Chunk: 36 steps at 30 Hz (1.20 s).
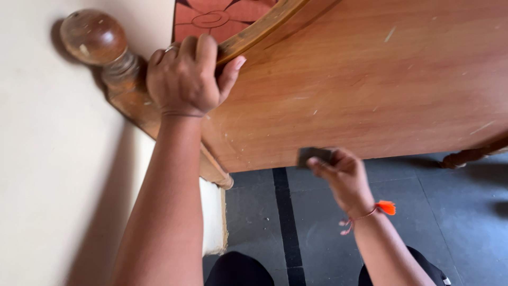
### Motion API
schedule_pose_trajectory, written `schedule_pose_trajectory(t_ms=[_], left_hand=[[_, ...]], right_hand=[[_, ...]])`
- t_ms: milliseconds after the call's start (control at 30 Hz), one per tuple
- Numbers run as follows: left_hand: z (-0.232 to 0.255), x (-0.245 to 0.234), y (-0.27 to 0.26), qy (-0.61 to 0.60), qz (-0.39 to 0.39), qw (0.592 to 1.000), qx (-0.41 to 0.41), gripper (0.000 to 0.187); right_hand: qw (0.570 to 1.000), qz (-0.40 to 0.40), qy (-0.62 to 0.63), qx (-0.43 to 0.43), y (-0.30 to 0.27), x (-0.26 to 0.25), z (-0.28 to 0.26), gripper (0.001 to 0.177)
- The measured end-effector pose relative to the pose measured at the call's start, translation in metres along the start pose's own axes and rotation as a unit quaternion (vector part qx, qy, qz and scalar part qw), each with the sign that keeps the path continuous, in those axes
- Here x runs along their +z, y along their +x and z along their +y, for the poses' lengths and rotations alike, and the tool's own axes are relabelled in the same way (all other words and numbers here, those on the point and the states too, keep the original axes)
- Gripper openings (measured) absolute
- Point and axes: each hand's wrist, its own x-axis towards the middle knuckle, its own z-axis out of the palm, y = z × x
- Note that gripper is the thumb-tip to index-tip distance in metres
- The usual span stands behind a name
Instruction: The person sands the wooden bed frame using a sanding block. They work along the side and edge of the frame, moving the block back and forth to smooth the surface.
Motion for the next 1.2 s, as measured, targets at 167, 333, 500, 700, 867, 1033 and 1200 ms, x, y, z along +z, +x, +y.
schedule_pose_trajectory(t_ms=[167, 333, 500, 700, 867, 1033, 1200], left_hand=[[0.0, 0.003, -0.004, 0.004, -0.003, 1.0, 0.004, 0.058], [0.001, 0.002, -0.001, 0.015, 0.006, 1.0, 0.003, 0.057], [0.002, 0.0, -0.002, 0.0, -0.014, 1.0, -0.007, 0.058], [0.003, -0.003, 0.003, 0.008, -0.006, 1.0, -0.006, 0.059], [0.003, -0.006, 0.003, 0.003, -0.015, 1.0, -0.011, 0.059], [0.003, -0.001, 0.001, 0.01, -0.003, 1.0, -0.008, 0.06], [0.003, -0.003, 0.002, 0.005, -0.014, 1.0, -0.01, 0.06]], right_hand=[[0.918, 0.253, 0.209, -0.222, 0.057, -0.078, 0.016, 0.012], [0.887, 0.285, -0.221, -0.29, 0.077, -0.052, 0.035, 0.009], [0.843, 0.35, 0.017, -0.409, 0.079, -0.058, 0.015, 0.004], [0.879, 0.278, 0.04, -0.385, 0.077, -0.059, 0.019, 0.005], [0.822, 0.336, -0.219, -0.403, 0.078, -0.064, 0.017, 0.01], [0.86, 0.248, 0.126, -0.427, 0.072, -0.08, -0.03, 0.014], [0.849, 0.267, 0.101, -0.445, 0.085, -0.081, -0.049, 0.014]])
